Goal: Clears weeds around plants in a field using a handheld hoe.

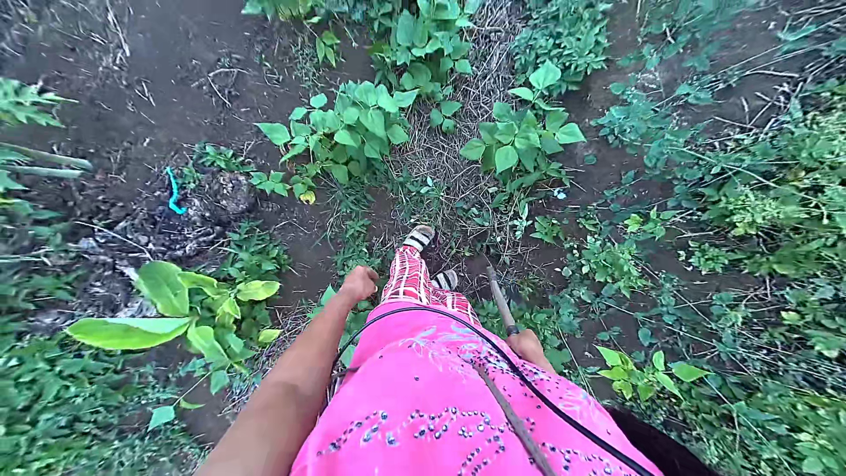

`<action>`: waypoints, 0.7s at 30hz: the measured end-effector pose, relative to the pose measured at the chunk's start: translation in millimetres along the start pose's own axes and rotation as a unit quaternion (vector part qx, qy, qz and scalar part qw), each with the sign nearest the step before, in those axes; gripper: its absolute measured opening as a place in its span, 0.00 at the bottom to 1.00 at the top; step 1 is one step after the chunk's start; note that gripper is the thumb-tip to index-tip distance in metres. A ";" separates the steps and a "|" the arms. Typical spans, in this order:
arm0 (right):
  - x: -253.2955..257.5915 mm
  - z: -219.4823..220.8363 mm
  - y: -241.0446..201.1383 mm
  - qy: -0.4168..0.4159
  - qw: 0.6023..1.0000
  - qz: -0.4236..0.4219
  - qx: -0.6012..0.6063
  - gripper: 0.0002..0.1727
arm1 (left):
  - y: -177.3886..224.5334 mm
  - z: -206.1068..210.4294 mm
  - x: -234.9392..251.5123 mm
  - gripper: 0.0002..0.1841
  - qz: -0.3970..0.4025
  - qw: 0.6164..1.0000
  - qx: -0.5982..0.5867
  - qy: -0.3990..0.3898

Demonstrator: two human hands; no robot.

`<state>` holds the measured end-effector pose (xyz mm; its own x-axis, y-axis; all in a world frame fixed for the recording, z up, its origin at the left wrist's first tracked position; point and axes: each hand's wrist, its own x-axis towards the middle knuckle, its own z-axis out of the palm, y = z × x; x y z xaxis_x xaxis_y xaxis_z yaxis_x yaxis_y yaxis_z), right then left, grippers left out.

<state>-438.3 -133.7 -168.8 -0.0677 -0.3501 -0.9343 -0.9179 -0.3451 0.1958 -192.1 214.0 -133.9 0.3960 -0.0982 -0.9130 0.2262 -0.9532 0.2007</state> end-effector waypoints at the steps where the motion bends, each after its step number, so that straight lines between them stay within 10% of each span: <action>1: -3.2 -1.4 -4.5 0.000 1.000 -0.004 -0.019 0.24 | 2.0 -3.4 1.4 0.19 0.002 1.000 0.015 0.000; 9: 38.3 18.5 -12.6 0.010 1.000 -0.019 -0.013 0.26 | 10.5 -4.7 37.9 0.21 0.007 0.996 0.056 -0.062; 21: 193.8 49.2 -196.5 -0.041 0.993 -0.072 0.084 0.24 | 14.3 71.5 183.0 0.22 0.060 0.979 0.165 -0.105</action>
<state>-290.2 -90.9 -403.0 0.0434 -0.2335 -0.9714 -0.9722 -0.2339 0.0128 -180.0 161.9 -323.5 0.2032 -0.2382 -0.9497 -0.1241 -0.9684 0.2163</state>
